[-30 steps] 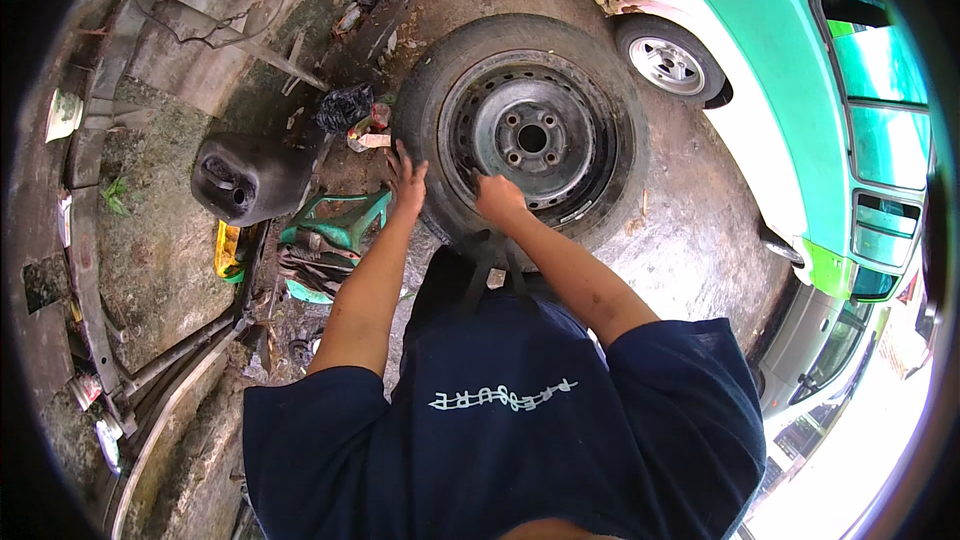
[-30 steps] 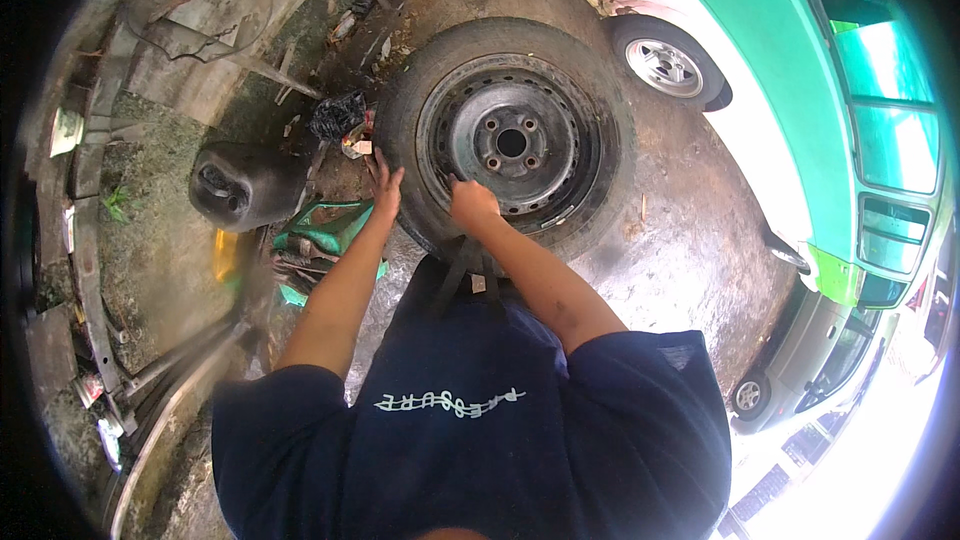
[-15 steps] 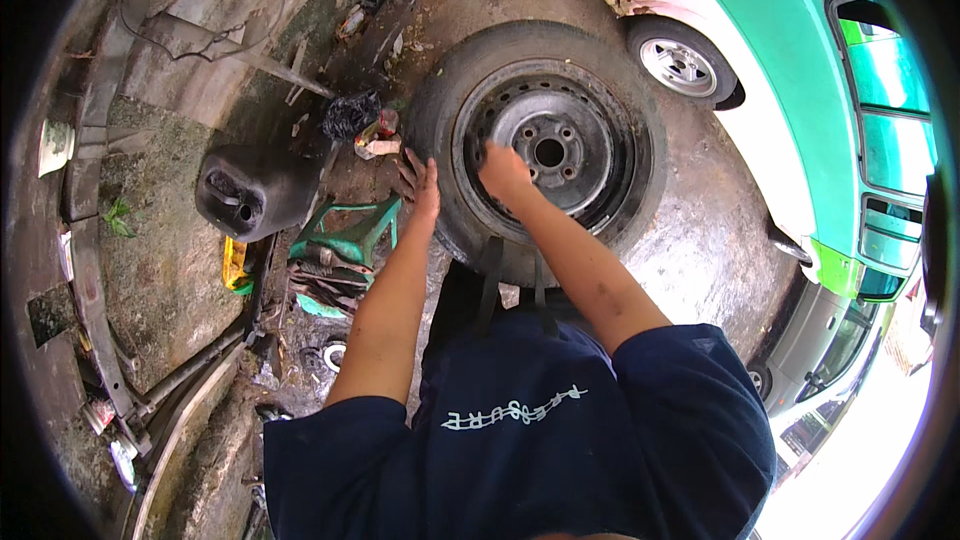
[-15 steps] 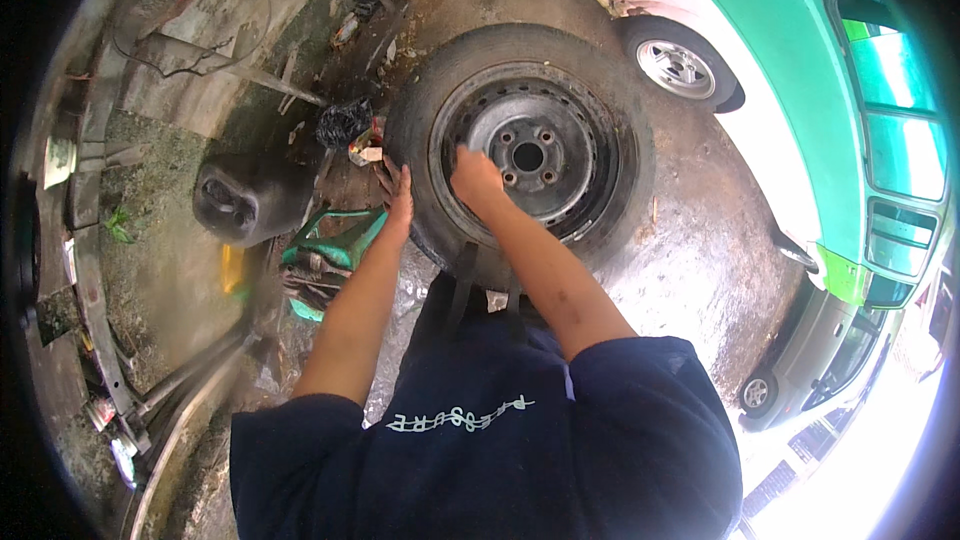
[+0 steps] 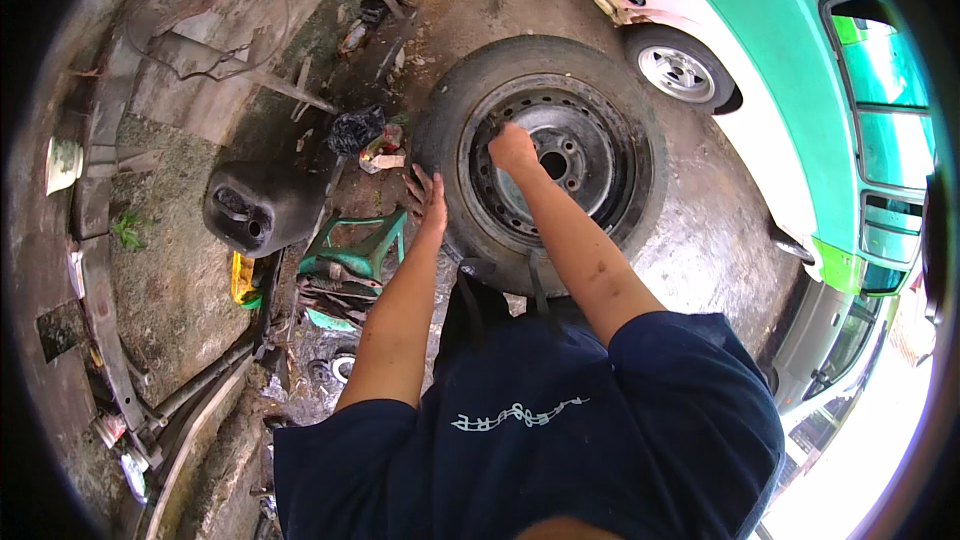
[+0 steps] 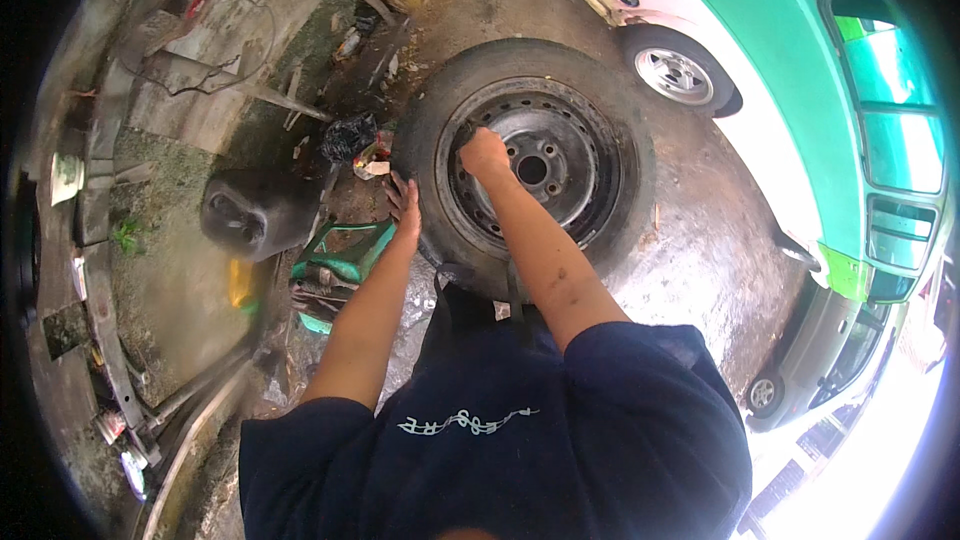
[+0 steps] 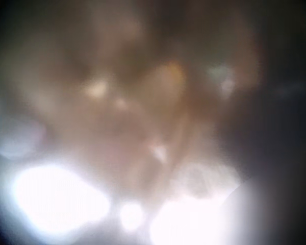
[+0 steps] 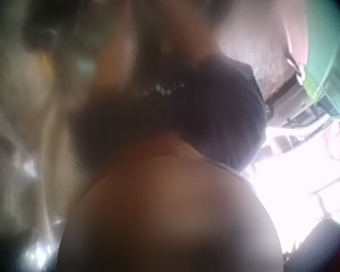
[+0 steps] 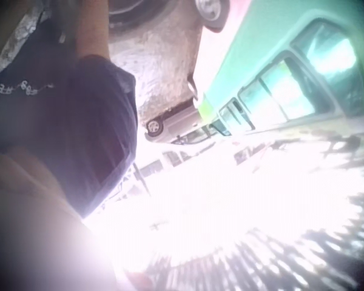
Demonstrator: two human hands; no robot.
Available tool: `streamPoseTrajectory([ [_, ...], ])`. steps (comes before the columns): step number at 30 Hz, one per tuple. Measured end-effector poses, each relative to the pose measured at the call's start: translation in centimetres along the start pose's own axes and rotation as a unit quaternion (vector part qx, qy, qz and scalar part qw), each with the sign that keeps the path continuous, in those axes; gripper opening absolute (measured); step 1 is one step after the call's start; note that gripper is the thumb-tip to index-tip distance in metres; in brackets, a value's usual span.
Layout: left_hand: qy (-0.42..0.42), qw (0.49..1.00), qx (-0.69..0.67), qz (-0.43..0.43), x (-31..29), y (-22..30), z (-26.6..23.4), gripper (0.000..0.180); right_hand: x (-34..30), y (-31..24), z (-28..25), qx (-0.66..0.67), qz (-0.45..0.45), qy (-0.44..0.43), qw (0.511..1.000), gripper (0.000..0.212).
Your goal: The person uses a tire iron to pry the bead of a car tire off its rim. They repeatedly insert the tool between the tire and rim, lever the bead downward, and rotate the tire to continue the process around the circumference.
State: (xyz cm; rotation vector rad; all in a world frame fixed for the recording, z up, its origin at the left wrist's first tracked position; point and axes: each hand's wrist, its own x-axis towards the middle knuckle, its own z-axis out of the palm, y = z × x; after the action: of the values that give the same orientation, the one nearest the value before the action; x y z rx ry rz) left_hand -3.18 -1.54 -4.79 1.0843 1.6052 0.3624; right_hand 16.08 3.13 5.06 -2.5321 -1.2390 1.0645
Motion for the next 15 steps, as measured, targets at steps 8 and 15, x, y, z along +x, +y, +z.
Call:
streamPoseTrajectory([
  [8,0.011,1.0,0.011,-0.008,0.5,-1.4,0.6,0.09,-4.1,2.1,3.3,-0.025,-0.042,-0.045,0.998,0.031],
  [15,0.0,1.0,-0.002,-0.015,0.6,-1.8,0.5,0.097,1.0,1.9,1.5,0.073,-0.031,0.02,0.997,0.031],
])
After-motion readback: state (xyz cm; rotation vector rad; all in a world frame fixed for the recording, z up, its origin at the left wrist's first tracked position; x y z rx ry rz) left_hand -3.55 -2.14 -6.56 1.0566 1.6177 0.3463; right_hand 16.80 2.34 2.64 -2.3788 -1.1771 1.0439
